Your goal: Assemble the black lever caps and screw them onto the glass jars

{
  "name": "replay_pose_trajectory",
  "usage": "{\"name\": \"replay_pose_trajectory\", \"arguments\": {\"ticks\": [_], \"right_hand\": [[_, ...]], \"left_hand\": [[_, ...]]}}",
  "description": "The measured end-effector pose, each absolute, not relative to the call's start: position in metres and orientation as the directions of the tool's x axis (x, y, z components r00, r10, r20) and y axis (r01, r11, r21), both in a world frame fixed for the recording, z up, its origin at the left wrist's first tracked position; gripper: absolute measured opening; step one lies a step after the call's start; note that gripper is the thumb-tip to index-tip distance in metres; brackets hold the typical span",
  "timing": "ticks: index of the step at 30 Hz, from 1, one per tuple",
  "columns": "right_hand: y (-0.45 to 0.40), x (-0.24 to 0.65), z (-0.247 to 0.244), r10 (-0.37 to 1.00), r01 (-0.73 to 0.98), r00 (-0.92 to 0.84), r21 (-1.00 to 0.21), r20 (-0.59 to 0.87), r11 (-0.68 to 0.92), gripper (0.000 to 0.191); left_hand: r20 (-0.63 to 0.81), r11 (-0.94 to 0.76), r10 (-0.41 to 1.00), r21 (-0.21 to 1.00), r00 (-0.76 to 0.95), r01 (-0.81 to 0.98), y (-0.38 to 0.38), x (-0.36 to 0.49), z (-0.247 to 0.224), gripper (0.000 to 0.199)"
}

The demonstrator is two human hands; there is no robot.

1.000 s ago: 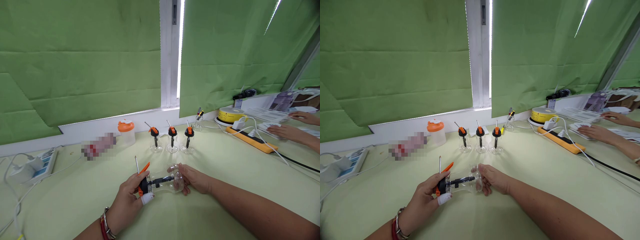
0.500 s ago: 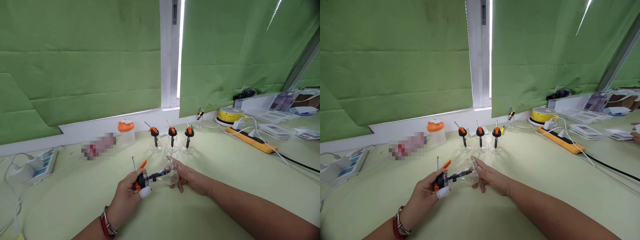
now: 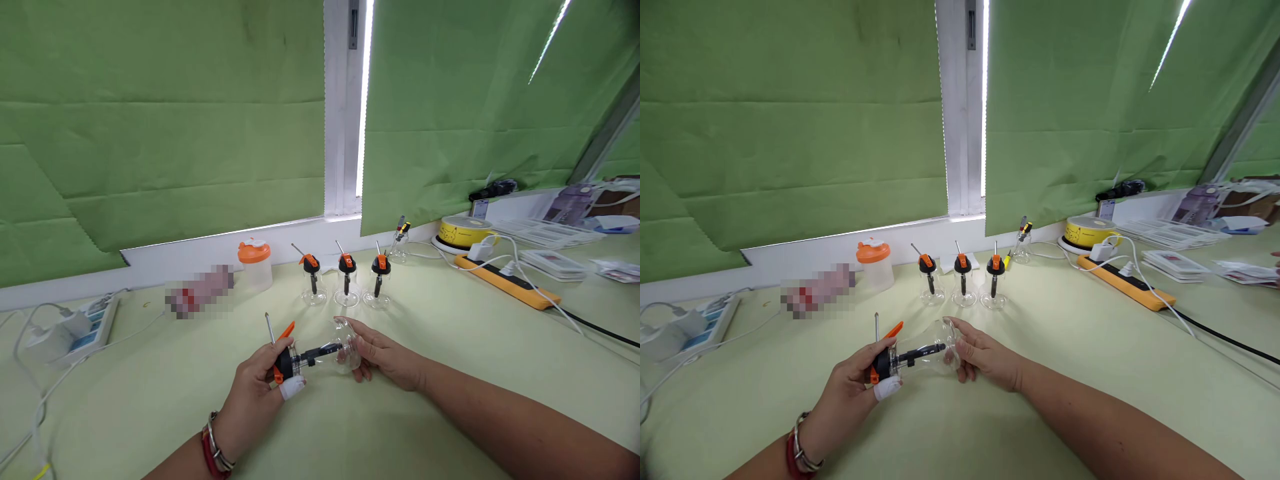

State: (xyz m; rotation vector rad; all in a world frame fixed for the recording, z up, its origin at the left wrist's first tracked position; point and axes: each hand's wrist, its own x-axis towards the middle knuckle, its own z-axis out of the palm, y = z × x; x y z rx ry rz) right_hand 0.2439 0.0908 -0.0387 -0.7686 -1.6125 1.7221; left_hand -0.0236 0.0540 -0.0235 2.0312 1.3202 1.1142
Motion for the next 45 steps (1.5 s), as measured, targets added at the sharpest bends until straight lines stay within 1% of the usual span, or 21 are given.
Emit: {"name": "replay_pose_trajectory", "arguments": {"ticks": [3, 6, 12, 15, 19, 22, 25, 32, 40, 45], "right_hand": [[0.092, 0.243, -0.04, 0.787, -0.048, -0.617, -0.999, 0.009, -0.026, 0.069], [0.092, 0.243, -0.04, 0.789, -0.032, -0.615, -0.999, 0.005, -0.018, 0.072], [0.092, 0.242, -0.04, 0.784, -0.033, -0.62, -0.999, 0.019, -0.002, 0.075], [0.091, 0.241, -0.041, 0.788, -0.053, -0.616, -0.998, 0.011, -0.028, 0.073], [0.09, 0.242, -0.038, 0.776, -0.057, -0.63, -0.998, 0.015, -0.027, 0.075], [0.089, 0.244, -0.036, 0.769, -0.073, -0.634, -0.996, 0.08, 0.043, 0.08], [0.091, 0.245, -0.036, 0.753, -0.116, -0.644, -0.99, 0.139, 0.084, 0.077], [0.092, 0.245, -0.036, 0.781, -0.095, -0.621, -0.995, 0.068, 0.01, 0.073], [0.094, 0.244, -0.044, 0.812, -0.061, -0.584, -0.997, -0.004, -0.048, 0.071], [0.095, 0.243, -0.045, 0.816, -0.028, -0.577, -0.998, -0.028, -0.054, 0.068]], "left_hand": [[0.406, -0.46, 0.886, 0.706, 0.226, 0.538, 0.053, -0.023, -0.023, 0.051], [0.408, -0.468, 0.882, 0.692, 0.238, 0.55, 0.052, -0.023, -0.022, 0.049], [0.375, -0.44, 0.897, 0.711, 0.233, 0.549, 0.053, -0.024, -0.022, 0.047], [0.352, -0.412, 0.911, 0.744, 0.215, 0.527, 0.054, -0.024, -0.024, 0.047], [0.293, -0.334, 0.943, 0.828, 0.16, 0.451, 0.057, -0.024, -0.026, 0.049], [0.27, -0.3, 0.954, 0.864, 0.131, 0.404, 0.058, -0.023, -0.026, 0.05], [0.26, -0.288, 0.958, 0.874, 0.125, 0.391, 0.058, -0.023, -0.026, 0.051], [0.276, -0.319, 0.947, 0.843, 0.162, 0.433, 0.055, -0.023, -0.025, 0.049], [0.364, -0.436, 0.9, 0.744, 0.24, 0.506, 0.05, -0.023, -0.022, 0.049], [0.374, -0.451, 0.893, 0.743, 0.252, 0.494, 0.049, -0.023, -0.022, 0.048]]}}
